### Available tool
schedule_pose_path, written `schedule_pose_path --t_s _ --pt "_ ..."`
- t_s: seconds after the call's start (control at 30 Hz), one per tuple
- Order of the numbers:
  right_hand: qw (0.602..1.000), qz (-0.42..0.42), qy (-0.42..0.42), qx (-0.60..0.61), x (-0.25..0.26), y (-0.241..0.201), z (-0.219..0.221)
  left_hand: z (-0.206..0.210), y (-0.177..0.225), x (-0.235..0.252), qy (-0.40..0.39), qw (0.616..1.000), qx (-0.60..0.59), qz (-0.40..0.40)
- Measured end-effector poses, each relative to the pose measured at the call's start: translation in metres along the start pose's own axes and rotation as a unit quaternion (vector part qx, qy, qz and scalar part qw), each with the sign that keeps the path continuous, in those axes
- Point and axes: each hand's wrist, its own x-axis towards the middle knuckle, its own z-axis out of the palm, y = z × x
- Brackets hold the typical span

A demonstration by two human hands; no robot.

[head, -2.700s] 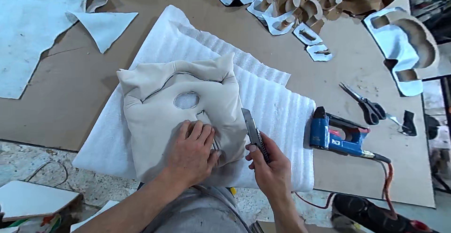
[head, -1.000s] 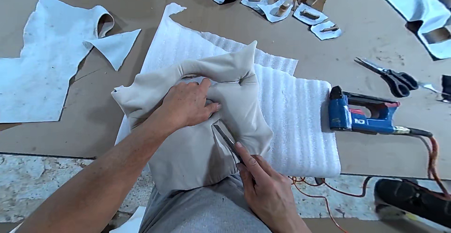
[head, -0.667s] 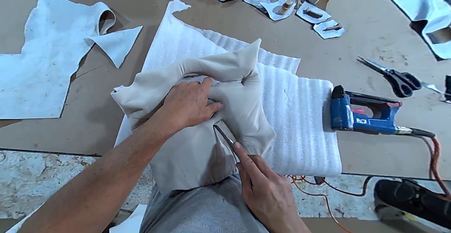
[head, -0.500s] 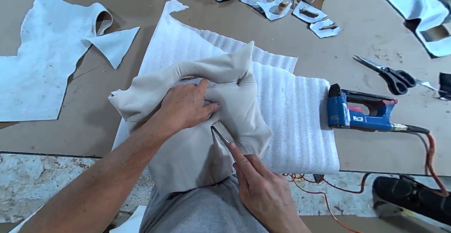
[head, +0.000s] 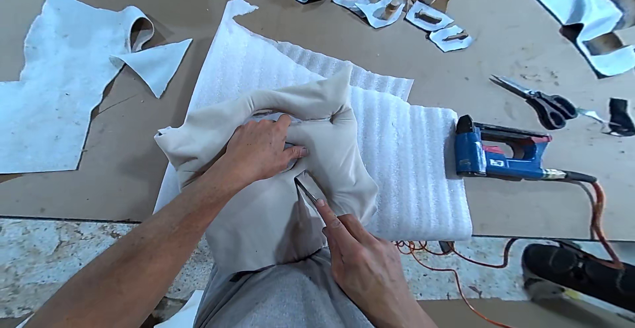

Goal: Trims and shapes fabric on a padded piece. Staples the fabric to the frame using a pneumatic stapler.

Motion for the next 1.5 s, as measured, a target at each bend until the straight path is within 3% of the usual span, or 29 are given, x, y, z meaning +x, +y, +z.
schedule_pose_path --t_s 1.5 --pt "0.998 0.025 -0.06 -0.004 0.001 0.001 -0.016 0.001 0.016 -0.003 0.005 1.0 0.013 0.009"
